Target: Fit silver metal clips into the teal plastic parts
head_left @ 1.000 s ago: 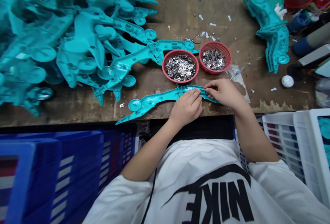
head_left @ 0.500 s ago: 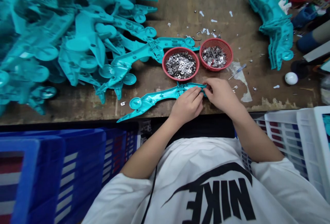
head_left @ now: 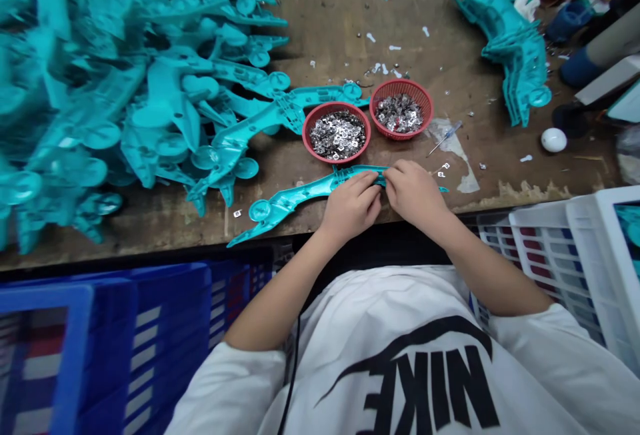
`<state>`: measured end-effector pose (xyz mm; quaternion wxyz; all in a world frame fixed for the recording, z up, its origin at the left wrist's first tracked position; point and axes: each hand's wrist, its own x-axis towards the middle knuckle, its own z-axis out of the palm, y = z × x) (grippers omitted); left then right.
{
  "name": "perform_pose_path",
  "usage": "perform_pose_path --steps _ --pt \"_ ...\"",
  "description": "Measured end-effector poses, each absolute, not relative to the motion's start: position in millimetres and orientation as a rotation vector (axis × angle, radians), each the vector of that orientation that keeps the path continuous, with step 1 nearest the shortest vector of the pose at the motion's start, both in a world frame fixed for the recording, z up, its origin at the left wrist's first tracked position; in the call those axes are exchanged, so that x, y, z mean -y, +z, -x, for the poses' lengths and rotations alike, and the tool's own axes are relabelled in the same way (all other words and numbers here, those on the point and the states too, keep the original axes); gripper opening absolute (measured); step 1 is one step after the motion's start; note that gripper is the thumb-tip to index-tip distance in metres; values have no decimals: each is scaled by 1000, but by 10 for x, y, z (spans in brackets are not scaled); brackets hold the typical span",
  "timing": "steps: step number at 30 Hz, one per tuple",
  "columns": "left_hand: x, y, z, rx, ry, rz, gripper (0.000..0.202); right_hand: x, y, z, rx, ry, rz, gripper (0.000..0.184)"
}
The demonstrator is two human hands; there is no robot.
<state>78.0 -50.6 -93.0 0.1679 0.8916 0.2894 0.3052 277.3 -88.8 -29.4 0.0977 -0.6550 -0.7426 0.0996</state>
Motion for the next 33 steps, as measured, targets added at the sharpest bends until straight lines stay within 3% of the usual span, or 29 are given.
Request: perform_pose_path --steps 6,10,14,23,33 --pt "-41 -542 -620 -1004 886 -2618 34 1059 -361 -3259 1925 -89 1498 39" --pt "-590 -426 -527 -1378 581 -2636 30 1062 -533 -3837 1604 -167 1688 30" --pt "-871 -464 -513 -1392 328 -2641 26 1061 -763 -4128 1488 -53 1726 27" --pt "-975 -491 -437 -1325 544 -2491 22 1169 -774 -3673 1904 392 1435 23" --pt "-798 -288 -522 -1145 960 -1802 23 1295 -803 -3243 1735 316 1343 23"
